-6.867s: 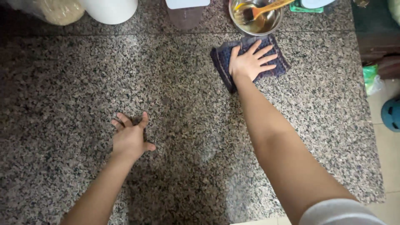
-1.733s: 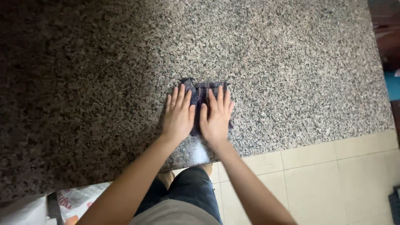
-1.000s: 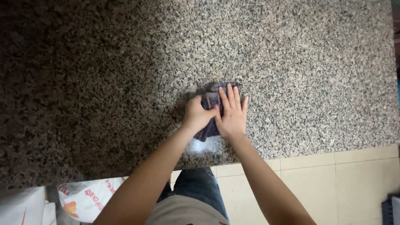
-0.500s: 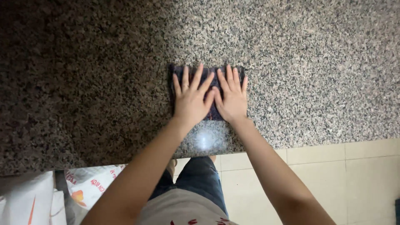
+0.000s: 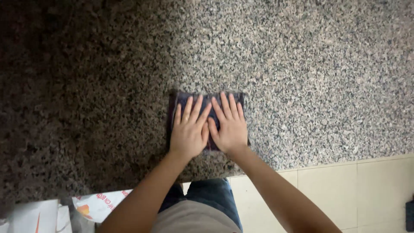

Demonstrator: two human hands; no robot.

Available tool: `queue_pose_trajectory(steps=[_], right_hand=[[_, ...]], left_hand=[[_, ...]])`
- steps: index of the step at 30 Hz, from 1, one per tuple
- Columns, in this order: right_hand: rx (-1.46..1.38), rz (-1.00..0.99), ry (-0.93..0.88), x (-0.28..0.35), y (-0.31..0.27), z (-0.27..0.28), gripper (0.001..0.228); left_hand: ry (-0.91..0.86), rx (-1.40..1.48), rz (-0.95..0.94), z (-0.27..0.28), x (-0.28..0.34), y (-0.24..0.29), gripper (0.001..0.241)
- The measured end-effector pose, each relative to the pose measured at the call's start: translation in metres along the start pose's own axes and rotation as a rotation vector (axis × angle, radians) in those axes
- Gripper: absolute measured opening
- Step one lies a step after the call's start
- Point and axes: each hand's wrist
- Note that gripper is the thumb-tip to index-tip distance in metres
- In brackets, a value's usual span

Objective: The recorder wrings out a cleaning cloth in the sink, wipes down a granite countertop, and then rinses the cloth again.

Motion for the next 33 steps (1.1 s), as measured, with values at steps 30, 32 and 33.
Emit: queue_pose_trajectory(steps=[30,32,33], right_hand=[[0.167,-0.033,0.071,-0.281,0.046,-0.018,0.062],[0.164,-0.020,0.094,-0.249,0.038,-0.021,0.063],[0.158,-0.009,0.117,-0.235,0.034,-0.022,0.063]], left_hand=[[0.126,-0.147,0.124,-0.056,-0.255,-0.109,0.060],[0.159,-0.150,0.097,-0.050,-0.225,-0.097,0.058],[0.189,-0.156,0.070,-0.046,-0.211,-0.092,0.057]])
Point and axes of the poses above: each hand's wrist, its own x-axis away from the middle knuckle, its own z-axis out of the back of the hand, y = z × x
